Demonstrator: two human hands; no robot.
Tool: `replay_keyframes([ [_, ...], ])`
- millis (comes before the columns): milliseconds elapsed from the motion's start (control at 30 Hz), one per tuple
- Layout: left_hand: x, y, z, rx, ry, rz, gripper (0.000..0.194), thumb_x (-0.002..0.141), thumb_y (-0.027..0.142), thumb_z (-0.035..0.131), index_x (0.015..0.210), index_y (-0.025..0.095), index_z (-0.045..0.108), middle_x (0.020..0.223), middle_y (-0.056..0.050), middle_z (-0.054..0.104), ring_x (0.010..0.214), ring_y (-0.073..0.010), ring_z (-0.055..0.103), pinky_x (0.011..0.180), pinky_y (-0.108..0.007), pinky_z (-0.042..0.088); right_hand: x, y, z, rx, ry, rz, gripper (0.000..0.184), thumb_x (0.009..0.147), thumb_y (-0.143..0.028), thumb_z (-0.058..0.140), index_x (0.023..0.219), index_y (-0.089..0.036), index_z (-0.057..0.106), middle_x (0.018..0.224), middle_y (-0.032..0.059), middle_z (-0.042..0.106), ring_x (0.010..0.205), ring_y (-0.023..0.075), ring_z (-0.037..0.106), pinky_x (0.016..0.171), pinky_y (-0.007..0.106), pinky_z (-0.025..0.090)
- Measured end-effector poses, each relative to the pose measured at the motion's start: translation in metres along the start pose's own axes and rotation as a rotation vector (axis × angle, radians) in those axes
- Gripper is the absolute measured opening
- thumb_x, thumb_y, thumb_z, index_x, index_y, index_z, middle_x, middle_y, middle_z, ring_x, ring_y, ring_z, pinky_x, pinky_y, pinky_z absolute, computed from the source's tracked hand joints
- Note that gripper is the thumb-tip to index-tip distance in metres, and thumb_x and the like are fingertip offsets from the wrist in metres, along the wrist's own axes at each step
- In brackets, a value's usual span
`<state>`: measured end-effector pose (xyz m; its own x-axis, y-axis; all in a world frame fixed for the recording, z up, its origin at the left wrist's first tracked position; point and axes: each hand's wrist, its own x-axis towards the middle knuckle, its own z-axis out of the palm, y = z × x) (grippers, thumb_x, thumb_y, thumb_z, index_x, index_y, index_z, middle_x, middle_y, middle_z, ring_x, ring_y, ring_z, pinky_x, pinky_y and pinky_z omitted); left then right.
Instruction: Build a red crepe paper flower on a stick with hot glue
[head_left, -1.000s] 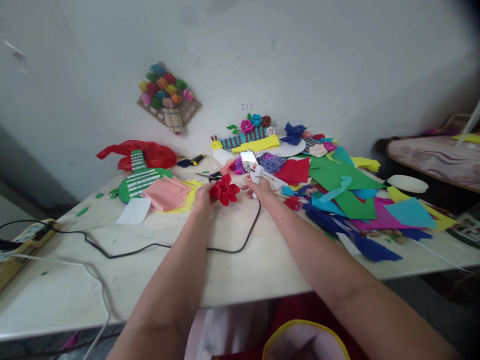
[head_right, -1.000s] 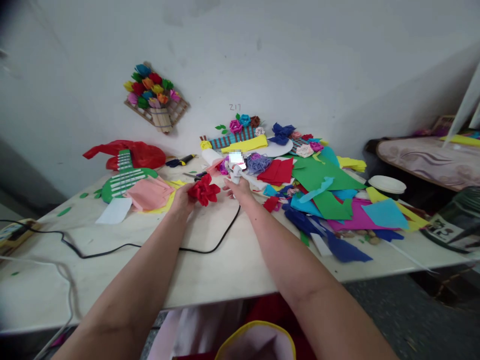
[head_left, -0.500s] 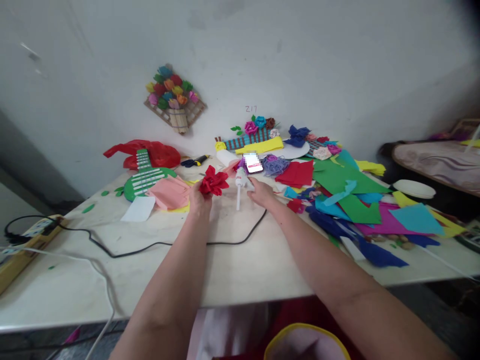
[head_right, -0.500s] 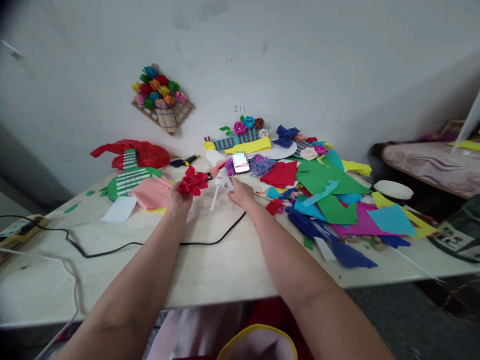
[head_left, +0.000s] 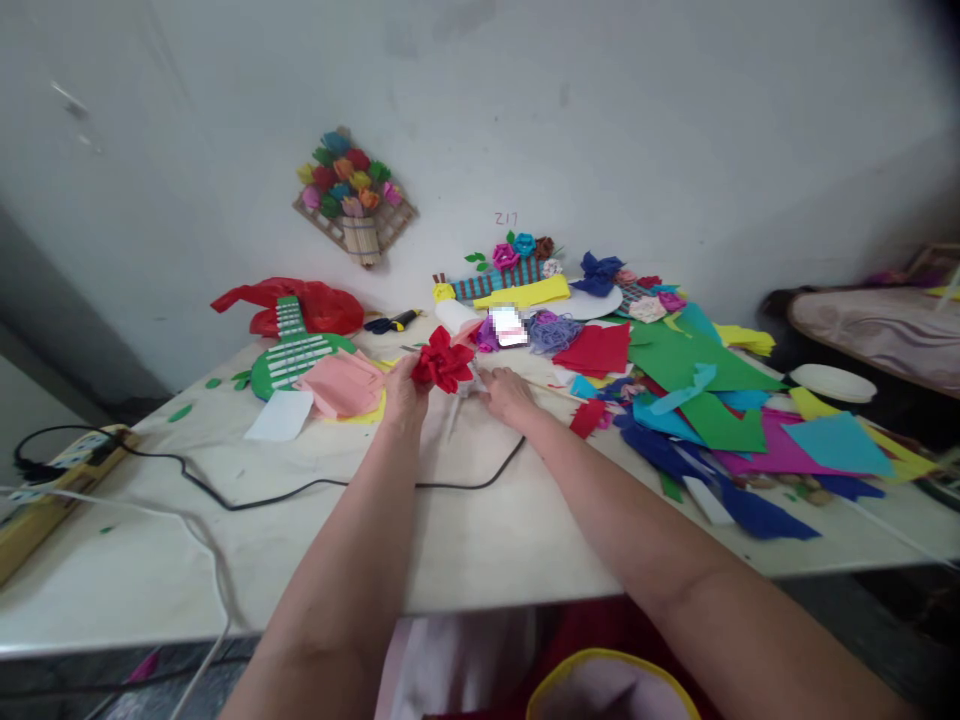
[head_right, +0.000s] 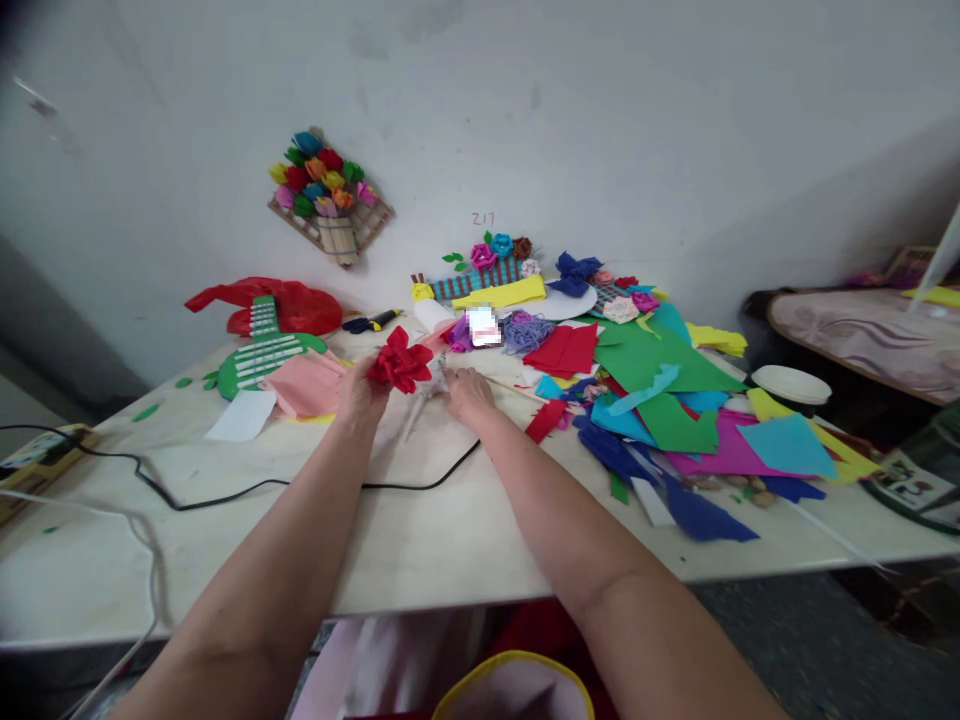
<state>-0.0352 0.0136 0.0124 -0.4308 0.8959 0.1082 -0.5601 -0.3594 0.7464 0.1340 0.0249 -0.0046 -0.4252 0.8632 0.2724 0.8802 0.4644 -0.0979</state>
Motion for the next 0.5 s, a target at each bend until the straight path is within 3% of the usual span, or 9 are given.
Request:
replay_keyframes([
  [133, -0.003, -0.002, 0.000, 0.013, -0.056, -0.048, 0.005, 0.065, 0.017, 0.064, 0.070, 0.017, 0.062, 0.066, 0.000, 0.066, 0.060, -0.0124, 0.061, 0.057, -0.023, 0.052, -0.002, 0.000, -0.005, 0.010, 0.003, 0.044, 0.045, 0.091, -0.036, 0.051, 0.129, -0.015, 0.060, 0.120, 0.0185, 0.060, 0.114, 0.0308, 0.052, 0.094, 0.038, 0.040],
  [333, -0.004, -0.004, 0.001, 0.042, -0.020, -0.091, 0.002, 0.067, 0.017, 0.064, 0.068, 0.016, 0.062, 0.062, 0.000, 0.065, 0.059, -0.0124, 0.061, 0.060, -0.024, 0.052, -0.004, 0.009, -0.008, 0.060, 0.148, 0.035, 0.037, 0.089, -0.032, 0.051, 0.120, -0.019, 0.067, 0.120, 0.0138, 0.063, 0.113, 0.0287, 0.052, 0.095, 0.040, 0.037],
  [500, -0.004, -0.005, 0.002, 0.060, -0.004, -0.104, 0.004, 0.065, 0.015, 0.066, 0.066, 0.016, 0.062, 0.060, 0.000, 0.064, 0.054, -0.0124, 0.059, 0.058, -0.026, 0.052, -0.001, 0.015, -0.007, 0.216, 0.257, 0.121, 0.029, 0.092, -0.025, 0.044, 0.091, -0.017, 0.072, 0.097, 0.0112, 0.069, 0.098, 0.0227, 0.058, 0.085, 0.033, 0.038],
])
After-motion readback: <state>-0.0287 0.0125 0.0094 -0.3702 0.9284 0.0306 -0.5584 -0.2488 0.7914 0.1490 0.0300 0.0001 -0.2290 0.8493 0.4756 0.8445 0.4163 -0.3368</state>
